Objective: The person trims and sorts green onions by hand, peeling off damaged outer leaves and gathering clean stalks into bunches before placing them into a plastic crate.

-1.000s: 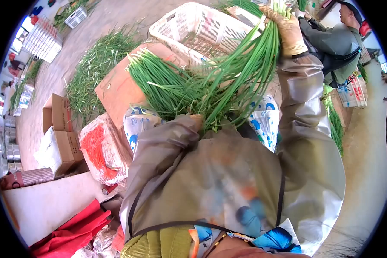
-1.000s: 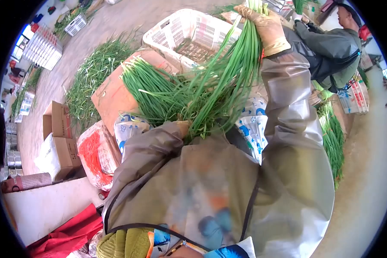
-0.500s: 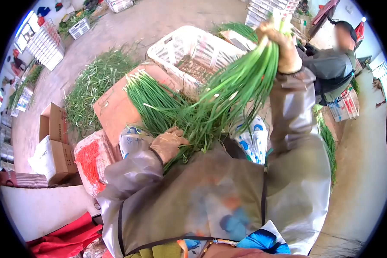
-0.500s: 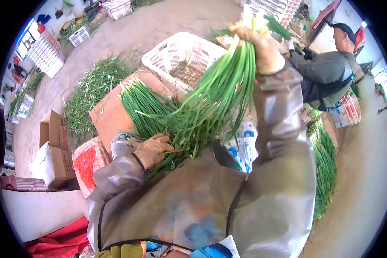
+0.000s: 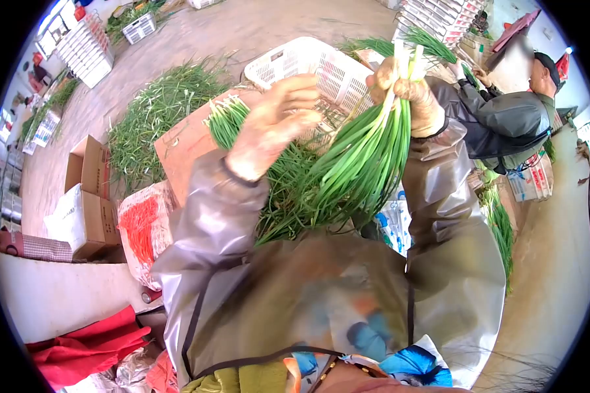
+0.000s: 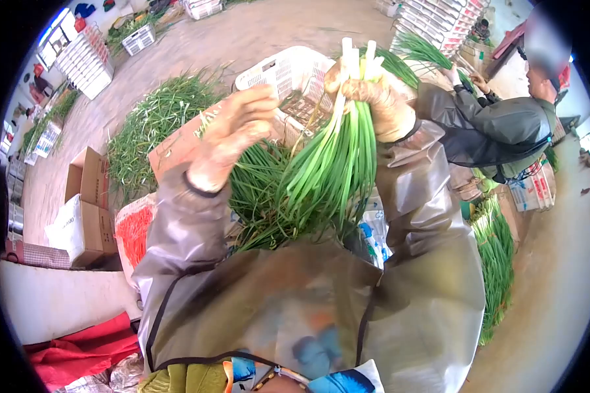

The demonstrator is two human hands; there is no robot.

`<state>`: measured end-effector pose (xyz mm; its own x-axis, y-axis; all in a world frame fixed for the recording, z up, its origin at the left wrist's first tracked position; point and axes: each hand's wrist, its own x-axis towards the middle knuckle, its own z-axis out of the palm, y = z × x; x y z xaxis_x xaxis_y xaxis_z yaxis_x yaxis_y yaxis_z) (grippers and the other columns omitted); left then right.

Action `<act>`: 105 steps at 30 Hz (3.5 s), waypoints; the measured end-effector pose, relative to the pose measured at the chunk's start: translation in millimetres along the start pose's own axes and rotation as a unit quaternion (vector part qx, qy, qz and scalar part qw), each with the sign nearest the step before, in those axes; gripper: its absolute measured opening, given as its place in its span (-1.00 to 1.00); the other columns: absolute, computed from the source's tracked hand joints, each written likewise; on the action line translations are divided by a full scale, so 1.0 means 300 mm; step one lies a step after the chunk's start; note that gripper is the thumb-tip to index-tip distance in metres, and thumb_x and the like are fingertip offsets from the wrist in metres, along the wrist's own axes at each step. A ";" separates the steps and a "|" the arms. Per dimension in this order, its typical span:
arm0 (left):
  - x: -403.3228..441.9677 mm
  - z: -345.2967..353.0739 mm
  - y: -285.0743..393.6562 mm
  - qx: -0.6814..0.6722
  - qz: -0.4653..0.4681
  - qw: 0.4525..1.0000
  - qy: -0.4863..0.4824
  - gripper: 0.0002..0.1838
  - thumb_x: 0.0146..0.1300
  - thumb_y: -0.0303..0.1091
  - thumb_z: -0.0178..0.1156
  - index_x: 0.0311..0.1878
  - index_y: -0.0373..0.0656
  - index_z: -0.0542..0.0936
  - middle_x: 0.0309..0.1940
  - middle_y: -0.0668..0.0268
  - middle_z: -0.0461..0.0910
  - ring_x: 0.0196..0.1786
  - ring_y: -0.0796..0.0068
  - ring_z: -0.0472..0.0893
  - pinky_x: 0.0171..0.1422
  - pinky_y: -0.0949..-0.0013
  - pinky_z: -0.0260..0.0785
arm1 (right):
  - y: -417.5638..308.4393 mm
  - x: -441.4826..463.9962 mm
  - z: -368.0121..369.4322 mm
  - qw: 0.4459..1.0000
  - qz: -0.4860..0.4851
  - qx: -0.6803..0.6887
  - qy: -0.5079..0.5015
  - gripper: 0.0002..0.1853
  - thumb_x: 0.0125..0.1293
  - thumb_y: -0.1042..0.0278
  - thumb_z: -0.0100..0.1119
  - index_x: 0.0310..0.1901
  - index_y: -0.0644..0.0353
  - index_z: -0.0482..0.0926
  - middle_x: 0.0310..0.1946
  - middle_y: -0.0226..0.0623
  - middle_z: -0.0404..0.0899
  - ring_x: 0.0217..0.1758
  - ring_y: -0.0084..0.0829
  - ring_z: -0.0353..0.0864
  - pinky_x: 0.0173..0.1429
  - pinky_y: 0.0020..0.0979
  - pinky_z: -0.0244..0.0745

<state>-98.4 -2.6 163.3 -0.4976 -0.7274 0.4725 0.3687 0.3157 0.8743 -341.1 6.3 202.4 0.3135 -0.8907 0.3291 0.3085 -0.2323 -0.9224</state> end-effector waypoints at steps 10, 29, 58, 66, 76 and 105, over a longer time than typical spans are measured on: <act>0.025 0.079 -0.177 0.299 0.057 0.951 -0.051 -0.91 0.08 -0.42 0.19 -0.40 -0.23 0.53 -0.45 0.28 0.51 -0.37 0.40 0.49 -0.24 0.37 0.30 | 0.128 -0.179 -0.020 0.972 0.173 0.157 -0.003 -0.77 -0.01 0.33 0.27 -0.34 0.24 0.51 -0.36 -0.24 0.55 -0.16 -0.37 0.51 0.01 -0.38 0.37; -0.155 0.070 -0.373 0.042 -0.053 0.993 0.097 -0.67 0.11 -0.50 0.21 -0.02 -0.27 0.45 -0.10 0.26 0.48 -0.04 0.49 0.44 0.10 0.46 0.30 | 0.419 -0.293 -0.036 0.928 0.218 0.181 0.243 -0.73 0.10 0.31 0.22 -0.18 0.24 0.56 -0.44 -0.36 0.58 -0.40 -0.55 0.55 -0.34 -0.54 0.46; -0.284 -0.044 -0.504 -0.382 -0.238 0.892 0.045 -0.13 -0.05 0.00 0.30 0.27 -0.26 0.20 -0.16 0.12 0.56 -0.18 0.28 0.55 0.00 0.26 0.40 | 0.849 -0.412 -0.264 0.644 0.465 -0.602 -0.079 -0.50 0.14 0.16 0.10 0.13 0.12 0.38 -0.22 -0.08 0.57 -0.28 -0.23 0.59 -0.16 -0.29 0.49; -0.242 -0.001 -0.495 -0.426 -0.267 0.864 0.004 -0.22 -0.05 -0.13 0.30 0.24 -0.22 0.26 -0.21 0.09 0.56 -0.13 0.26 0.55 0.04 0.28 0.41 | 0.315 0.060 -0.047 0.862 0.008 -0.507 -0.005 -0.64 0.27 0.10 0.01 -0.03 0.15 0.53 -0.15 -0.20 0.58 -0.12 -0.31 0.57 0.00 -0.37 0.43; -0.244 0.022 -0.453 -0.454 -0.315 0.834 -0.003 -0.36 -0.02 -0.18 0.29 0.10 -0.34 0.36 -0.19 0.14 0.55 -0.13 0.27 0.54 0.01 0.23 0.41 | 0.502 0.119 0.176 0.712 0.128 -0.664 -0.187 -0.49 0.25 -0.22 -0.17 -0.19 0.07 0.57 -0.35 -0.17 0.58 -0.20 -0.11 0.55 -0.09 -0.21 0.45; -0.282 -0.092 -0.521 -0.382 -0.352 0.854 0.026 -0.26 -0.08 -0.26 0.30 0.21 -0.29 0.30 -0.46 0.32 0.50 -0.44 0.52 0.47 -0.31 0.49 0.33 | 0.685 0.063 0.045 0.961 0.269 -0.066 0.004 -0.76 0.16 0.45 0.17 -0.10 0.19 0.53 -0.38 -0.43 0.53 -0.37 -0.67 0.43 -0.23 -0.63 0.37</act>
<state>-92.3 -7.1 -16.6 -0.7787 -0.6054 -0.1646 0.4070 -0.6871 0.6019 -259.7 -53.1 21.7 0.3881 -0.8989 -0.2033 -0.0129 0.2152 -0.9765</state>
